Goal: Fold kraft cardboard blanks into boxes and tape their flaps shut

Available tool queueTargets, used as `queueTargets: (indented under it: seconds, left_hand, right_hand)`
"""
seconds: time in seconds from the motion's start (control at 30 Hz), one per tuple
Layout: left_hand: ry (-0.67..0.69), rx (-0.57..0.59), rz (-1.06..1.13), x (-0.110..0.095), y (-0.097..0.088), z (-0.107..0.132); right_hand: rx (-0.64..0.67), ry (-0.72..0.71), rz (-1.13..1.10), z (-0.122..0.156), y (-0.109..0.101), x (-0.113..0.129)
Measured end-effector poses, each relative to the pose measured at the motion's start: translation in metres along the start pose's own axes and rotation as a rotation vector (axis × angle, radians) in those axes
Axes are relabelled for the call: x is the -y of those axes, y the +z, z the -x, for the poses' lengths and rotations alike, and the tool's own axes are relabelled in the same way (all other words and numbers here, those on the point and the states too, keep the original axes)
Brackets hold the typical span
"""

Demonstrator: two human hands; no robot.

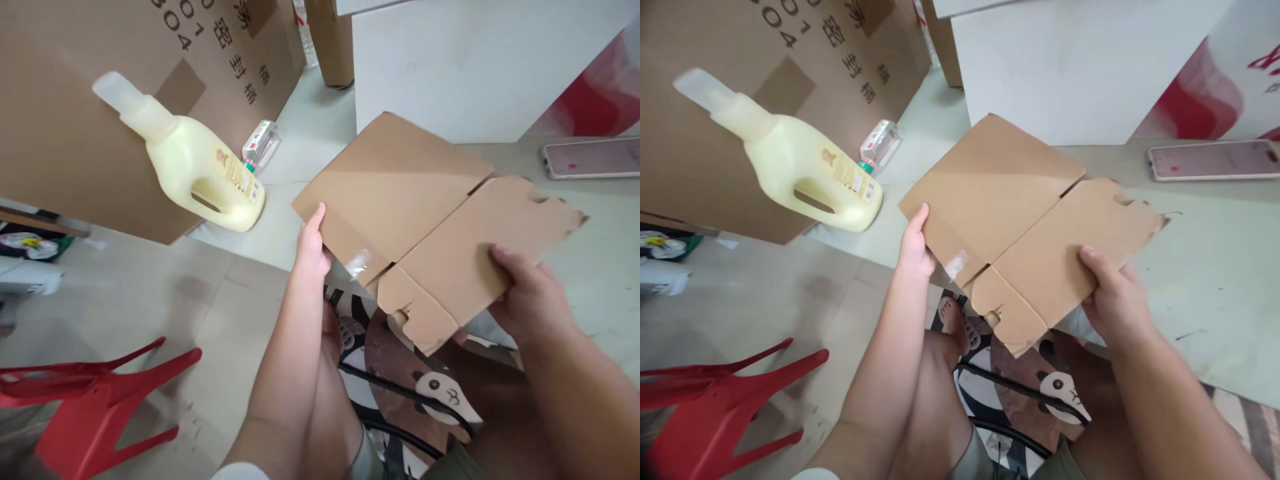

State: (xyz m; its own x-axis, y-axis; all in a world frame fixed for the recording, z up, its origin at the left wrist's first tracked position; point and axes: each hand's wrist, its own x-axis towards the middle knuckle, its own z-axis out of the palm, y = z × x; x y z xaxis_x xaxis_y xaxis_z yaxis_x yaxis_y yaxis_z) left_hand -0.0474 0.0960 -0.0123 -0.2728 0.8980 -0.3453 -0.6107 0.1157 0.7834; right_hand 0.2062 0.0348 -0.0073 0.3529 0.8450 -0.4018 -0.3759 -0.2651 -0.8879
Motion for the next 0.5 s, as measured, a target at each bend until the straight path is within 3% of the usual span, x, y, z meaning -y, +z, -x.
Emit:
queueTargets:
  seconds: [0.13, 0.23, 0.4, 0.5]
  left_hand:
    - [-0.032, 0.015, -0.008, -0.001, -0.001, -0.014]
    - [-0.014, 0.005, -0.049, 0.001, 0.002, -0.02]
    - [-0.003, -0.053, -0.071, -0.01, 0.004, -0.011]
    - [-0.05, -0.038, -0.076, -0.019, 0.005, -0.002]
  right_hand:
    - [0.092, 0.055, 0.036, 0.001, 0.001, 0.001]
    - [0.102, 0.003, 0.028, 0.004, -0.007, 0.007]
    - [-0.018, -0.14, -0.147, 0.02, -0.028, 0.031]
    - [-0.176, -0.294, -0.227, 0.036, -0.063, 0.054]
